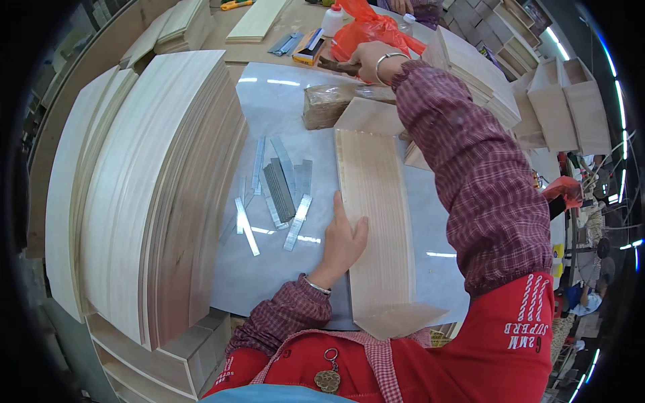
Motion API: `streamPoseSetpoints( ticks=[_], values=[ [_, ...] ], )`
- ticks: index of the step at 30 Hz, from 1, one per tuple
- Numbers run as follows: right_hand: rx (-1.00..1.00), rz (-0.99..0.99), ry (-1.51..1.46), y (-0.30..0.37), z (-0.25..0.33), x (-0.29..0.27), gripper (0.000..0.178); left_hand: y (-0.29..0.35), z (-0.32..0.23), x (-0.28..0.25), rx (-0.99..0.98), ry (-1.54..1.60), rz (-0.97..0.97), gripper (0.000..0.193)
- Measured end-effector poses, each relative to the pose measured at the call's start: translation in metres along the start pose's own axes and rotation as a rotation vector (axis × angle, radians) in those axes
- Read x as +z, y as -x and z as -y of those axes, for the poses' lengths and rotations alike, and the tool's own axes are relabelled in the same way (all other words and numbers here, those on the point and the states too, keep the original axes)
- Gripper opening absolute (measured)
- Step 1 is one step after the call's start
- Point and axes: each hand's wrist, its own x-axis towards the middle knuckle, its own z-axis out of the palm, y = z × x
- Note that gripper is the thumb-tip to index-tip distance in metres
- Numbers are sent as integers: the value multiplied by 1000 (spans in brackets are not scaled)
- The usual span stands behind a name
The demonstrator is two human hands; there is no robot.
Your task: Assembling wooden box components using wood glue and a pneumatic nail gun.
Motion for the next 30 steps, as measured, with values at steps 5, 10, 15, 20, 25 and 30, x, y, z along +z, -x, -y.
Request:
streamPoseSetpoints(
  ticks=[5,10,15,20,25,30],
  values=[
    [33,107,78,-13,4,16,37,0,5,5,62,19,-34,67],
    [68,145,121,-24,11,22,36,2,1,2,42,13,-26,67],
    [143,146,43,-44,5,36,32,2,1,3,69,-19,-40,68],
    [186,93,52,-66,2,56,27,1,-3,0,15,-1,-7,68],
    [233,-16,-47,-71,0,74,25,1,-5,-2,-25,9,33,67],
    [120,-65,-50,-48,2,61,25,2,4,1,29,-17,-11,67]
  ],
)
